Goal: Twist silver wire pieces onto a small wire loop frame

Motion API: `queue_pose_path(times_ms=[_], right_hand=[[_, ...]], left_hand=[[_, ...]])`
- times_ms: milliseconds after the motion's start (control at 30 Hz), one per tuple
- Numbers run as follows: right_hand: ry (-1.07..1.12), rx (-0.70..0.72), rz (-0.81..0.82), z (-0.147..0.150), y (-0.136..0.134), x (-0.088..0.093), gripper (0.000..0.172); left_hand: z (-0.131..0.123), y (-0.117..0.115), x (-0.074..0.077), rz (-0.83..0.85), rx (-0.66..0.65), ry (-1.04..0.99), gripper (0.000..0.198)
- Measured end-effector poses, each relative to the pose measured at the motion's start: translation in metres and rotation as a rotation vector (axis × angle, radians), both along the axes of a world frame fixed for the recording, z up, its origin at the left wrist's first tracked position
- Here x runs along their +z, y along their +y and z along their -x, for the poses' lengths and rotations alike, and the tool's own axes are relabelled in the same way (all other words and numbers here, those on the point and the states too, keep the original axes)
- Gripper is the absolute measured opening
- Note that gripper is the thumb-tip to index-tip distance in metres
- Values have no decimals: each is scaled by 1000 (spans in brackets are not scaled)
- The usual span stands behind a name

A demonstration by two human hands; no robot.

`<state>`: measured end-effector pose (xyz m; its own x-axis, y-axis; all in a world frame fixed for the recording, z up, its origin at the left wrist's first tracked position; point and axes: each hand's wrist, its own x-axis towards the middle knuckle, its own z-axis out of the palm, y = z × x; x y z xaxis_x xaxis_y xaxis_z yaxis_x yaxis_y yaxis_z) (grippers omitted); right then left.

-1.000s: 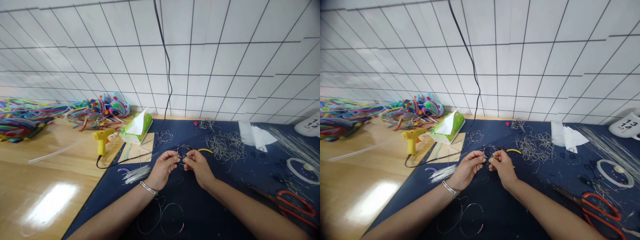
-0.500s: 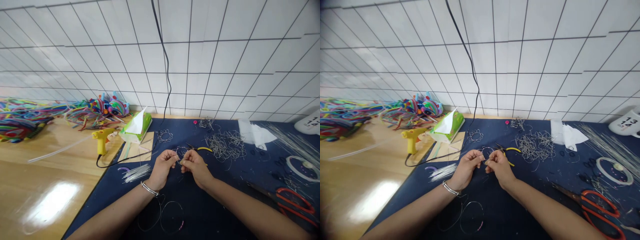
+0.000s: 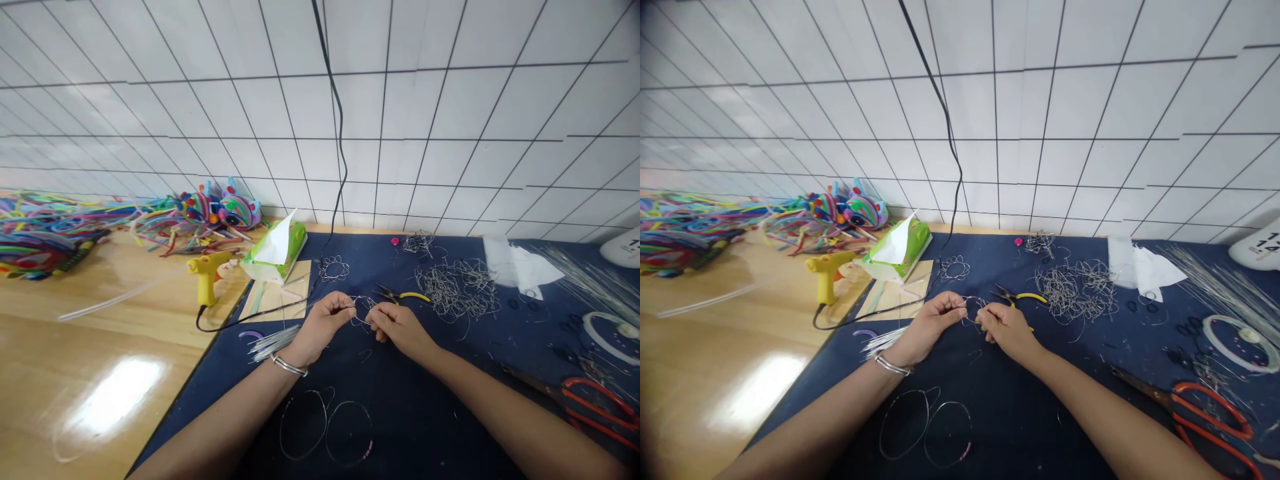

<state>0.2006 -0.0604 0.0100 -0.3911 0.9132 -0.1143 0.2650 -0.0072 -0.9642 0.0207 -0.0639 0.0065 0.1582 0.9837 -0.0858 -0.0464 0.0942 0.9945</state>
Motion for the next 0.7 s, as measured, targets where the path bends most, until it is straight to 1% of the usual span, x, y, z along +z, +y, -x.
queue_pose_path(times_ms=[67,100,133,233,300,433,533,700], right_hand=[[-99,17,-101,-3,3,0,26],[-130,35,-124,-4,4,0,27],[-143,61,-118,-4,5,-1,28],[-85,111,9,-4,4,-3,28],[-3,68,72,-1,1,-5,29],[131,-66,117,7,-7,-10,30],[207,-124,141,11,-11,-12,30],[259,-189,150,13,-12,-14,28]], left_hand=[[2,1,0,4,-2,7,16],[2,2,-1,5,-1,7,16],[3,2,-1,4,3,4,17],[1,2,-4,9,32,-23,18],[-1,1,-5,20,60,-49,19],[-6,-3,-6,32,126,-120,20],[-10,-8,-6,50,167,-178,21],[-16,-16,-9,102,183,-240,21]])
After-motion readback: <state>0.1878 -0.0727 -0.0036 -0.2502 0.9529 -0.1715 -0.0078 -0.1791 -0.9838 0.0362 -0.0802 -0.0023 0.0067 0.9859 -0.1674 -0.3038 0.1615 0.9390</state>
